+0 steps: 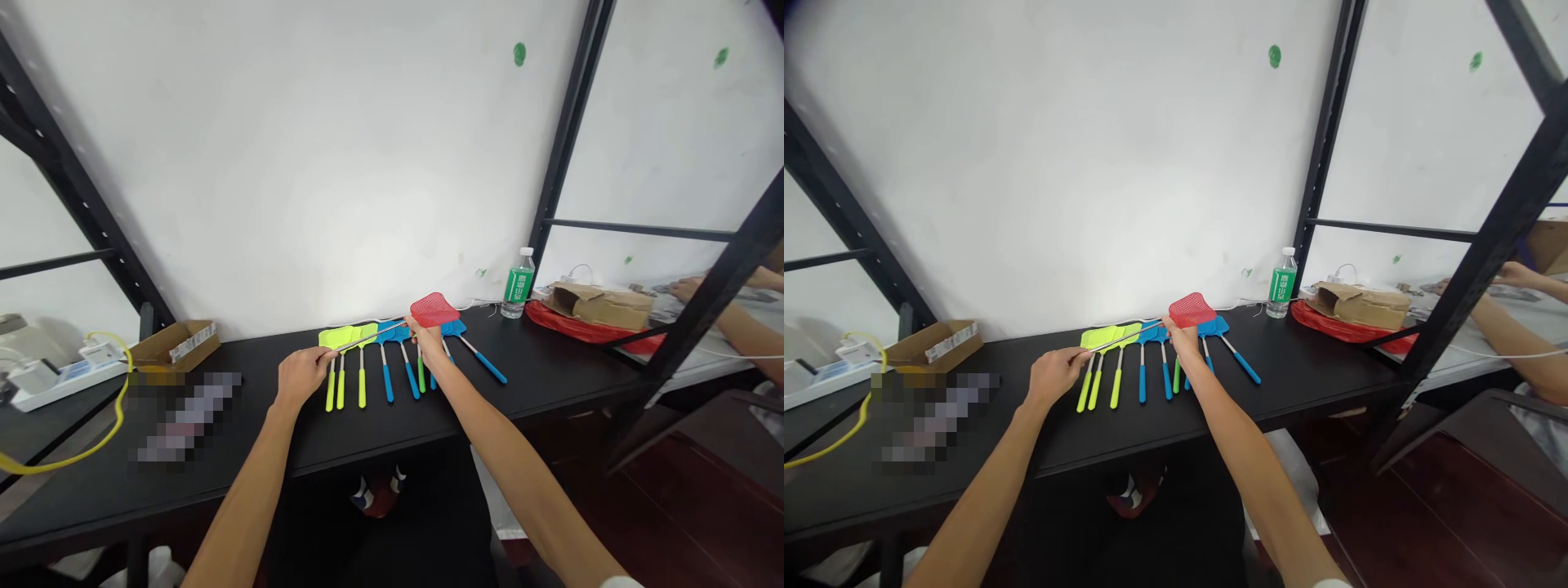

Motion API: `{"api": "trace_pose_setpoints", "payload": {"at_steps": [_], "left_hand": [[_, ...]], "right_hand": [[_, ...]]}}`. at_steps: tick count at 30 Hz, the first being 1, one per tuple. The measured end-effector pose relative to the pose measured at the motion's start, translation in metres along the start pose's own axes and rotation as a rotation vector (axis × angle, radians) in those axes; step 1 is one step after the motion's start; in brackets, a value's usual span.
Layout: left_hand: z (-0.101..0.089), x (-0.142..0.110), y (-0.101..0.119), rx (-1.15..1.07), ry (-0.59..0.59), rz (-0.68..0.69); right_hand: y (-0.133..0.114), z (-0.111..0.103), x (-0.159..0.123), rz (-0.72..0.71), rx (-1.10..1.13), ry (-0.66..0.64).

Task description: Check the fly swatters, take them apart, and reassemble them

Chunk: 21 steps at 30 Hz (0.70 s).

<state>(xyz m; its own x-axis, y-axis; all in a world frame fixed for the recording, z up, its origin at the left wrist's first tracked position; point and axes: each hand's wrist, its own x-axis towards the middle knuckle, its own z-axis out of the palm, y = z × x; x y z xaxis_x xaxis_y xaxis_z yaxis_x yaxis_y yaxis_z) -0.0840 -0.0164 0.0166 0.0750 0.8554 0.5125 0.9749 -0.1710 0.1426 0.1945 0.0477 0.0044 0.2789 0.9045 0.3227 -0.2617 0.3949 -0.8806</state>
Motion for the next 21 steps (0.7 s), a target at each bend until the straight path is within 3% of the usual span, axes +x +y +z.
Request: {"api": "trace_pose_setpoints", "payload": {"at_steps": [5,9,17,21], "left_hand": [[0.001,-0.003,-0.005,0.01,0.023,-0.011],[0.002,-0.007,0.001,-0.026,0.073,-0.007],[0.008,-0.009,0.013,-0.15,0.159,0.126],[0.01,-0.009,0.014,-0.168,0.169,0.156]], "right_hand": [[-0.003,-0.003,0.002,-0.004,0.08,0.022],[-0.003,-0.005,0.001,0.083,0.135,0.001],[0.002,0.011,-0.015,0.149,-0.064,-0.406],[0.005,0.013,-0.017,0.124,-0.109,-0.431]]}}
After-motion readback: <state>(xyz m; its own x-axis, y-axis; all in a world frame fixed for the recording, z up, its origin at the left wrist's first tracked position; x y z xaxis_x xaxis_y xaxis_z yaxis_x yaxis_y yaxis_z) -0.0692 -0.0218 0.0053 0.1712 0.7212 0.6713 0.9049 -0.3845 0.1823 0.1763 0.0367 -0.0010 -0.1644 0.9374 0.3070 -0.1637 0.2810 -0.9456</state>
